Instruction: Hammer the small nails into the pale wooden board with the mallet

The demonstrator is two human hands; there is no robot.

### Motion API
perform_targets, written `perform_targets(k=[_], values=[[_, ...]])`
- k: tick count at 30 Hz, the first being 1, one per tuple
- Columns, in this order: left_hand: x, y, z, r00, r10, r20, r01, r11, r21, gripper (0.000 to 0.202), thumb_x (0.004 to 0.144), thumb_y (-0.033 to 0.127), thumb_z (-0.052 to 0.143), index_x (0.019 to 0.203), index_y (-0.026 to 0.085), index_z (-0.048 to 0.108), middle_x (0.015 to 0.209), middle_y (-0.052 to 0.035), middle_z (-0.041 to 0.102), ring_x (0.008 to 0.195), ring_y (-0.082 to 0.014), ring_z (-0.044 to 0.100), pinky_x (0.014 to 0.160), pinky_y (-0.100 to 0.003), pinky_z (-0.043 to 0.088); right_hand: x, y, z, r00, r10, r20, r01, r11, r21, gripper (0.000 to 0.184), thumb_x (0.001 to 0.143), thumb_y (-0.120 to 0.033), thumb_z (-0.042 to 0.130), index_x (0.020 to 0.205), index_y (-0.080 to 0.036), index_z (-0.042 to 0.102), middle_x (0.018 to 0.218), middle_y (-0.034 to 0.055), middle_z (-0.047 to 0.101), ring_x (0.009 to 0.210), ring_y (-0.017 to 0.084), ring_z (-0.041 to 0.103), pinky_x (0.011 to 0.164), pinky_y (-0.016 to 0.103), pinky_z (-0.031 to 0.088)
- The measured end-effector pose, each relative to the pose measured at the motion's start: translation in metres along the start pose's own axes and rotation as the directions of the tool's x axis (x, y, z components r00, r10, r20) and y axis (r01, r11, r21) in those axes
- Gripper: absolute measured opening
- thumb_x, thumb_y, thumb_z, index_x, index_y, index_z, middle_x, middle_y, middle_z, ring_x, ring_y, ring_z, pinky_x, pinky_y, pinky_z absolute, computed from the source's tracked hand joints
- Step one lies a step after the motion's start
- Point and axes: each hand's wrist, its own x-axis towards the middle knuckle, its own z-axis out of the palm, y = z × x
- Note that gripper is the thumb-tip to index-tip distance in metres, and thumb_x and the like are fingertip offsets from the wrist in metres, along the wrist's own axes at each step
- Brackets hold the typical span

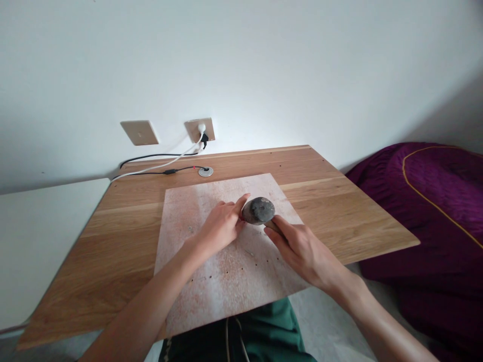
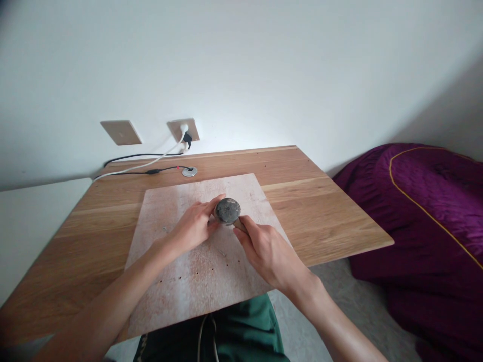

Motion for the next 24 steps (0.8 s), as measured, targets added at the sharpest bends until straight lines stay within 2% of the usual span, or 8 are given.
perform_targets(k=[3,6,11,14,17,24], values=[[0.000,0.001,0.000,1.000,-0.005,-0.007,0.005,1.000,0.009,0.072,0.088,0.005,0.064,0.154,0.017,0.038,0.104,-0.0087,0.079,0.097,-0.0258,0.076,0.090,-0.041,0.058,0.002,0.001,-0.003,0.998,-0.033,0.052,0.036,0.998,-0.058,0.023,0.111,-0.036,0.041,0.096,-0.023,0.052,0.073,0.0010,0.063,0.063,0.017,0.061,0.061,0.031,0.035],[-0.001,0.000,0.000,1.000,-0.001,-0.005,0.001,1.000,0.003,0.073,0.088,0.006,0.063,0.155,0.017,0.036,0.102,-0.0075,0.079,0.098,-0.0258,0.075,0.091,-0.041,0.058,0.002,0.002,-0.002,0.999,-0.045,0.025,0.045,0.998,-0.033,0.022,0.111,-0.036,0.040,0.096,-0.023,0.050,0.074,0.0003,0.063,0.061,0.016,0.059,0.061,0.030,0.035],[-0.002,0.000,0.001,1.000,-0.011,-0.012,0.011,1.000,-0.005,0.087,0.086,0.002,0.064,0.161,0.020,0.024,0.103,-0.0066,0.079,0.095,-0.0242,0.075,0.091,-0.040,0.057,0.000,0.005,0.007,0.997,-0.070,0.010,0.070,0.997,-0.038,0.021,0.111,-0.035,0.041,0.098,-0.022,0.052,0.075,0.0014,0.063,0.064,0.017,0.061,0.062,0.031,0.036],[-0.003,-0.001,0.001,1.000,-0.024,-0.010,0.024,1.000,0.001,0.090,0.086,0.002,0.063,0.163,0.019,0.021,0.100,-0.0062,0.079,0.092,-0.0239,0.075,0.089,-0.039,0.057,-0.001,0.007,0.009,0.999,-0.050,-0.003,0.050,0.999,-0.018,0.024,0.112,-0.037,0.040,0.097,-0.022,0.052,0.074,0.0010,0.063,0.061,0.016,0.060,0.061,0.030,0.037],[-0.003,-0.001,0.001,1.000,0.003,-0.025,-0.004,1.000,-0.014,0.092,0.087,0.003,0.062,0.165,0.021,0.017,0.100,-0.0053,0.079,0.092,-0.0231,0.075,0.089,-0.039,0.056,-0.003,0.006,0.008,0.998,-0.061,0.010,0.061,0.997,-0.047,0.025,0.111,-0.037,0.040,0.096,-0.023,0.052,0.073,0.0015,0.064,0.062,0.017,0.061,0.060,0.030,0.037],[-0.004,-0.004,0.002,0.998,0.042,-0.055,-0.042,0.999,-0.003,0.090,0.088,0.004,0.063,0.164,0.020,0.017,0.101,-0.0049,0.079,0.092,-0.0223,0.076,0.088,-0.038,0.055,-0.003,0.000,0.006,0.997,-0.073,-0.003,0.073,0.997,-0.039,0.025,0.111,-0.036,0.039,0.096,-0.022,0.055,0.075,0.0041,0.067,0.063,0.017,0.062,0.059,0.031,0.038]])
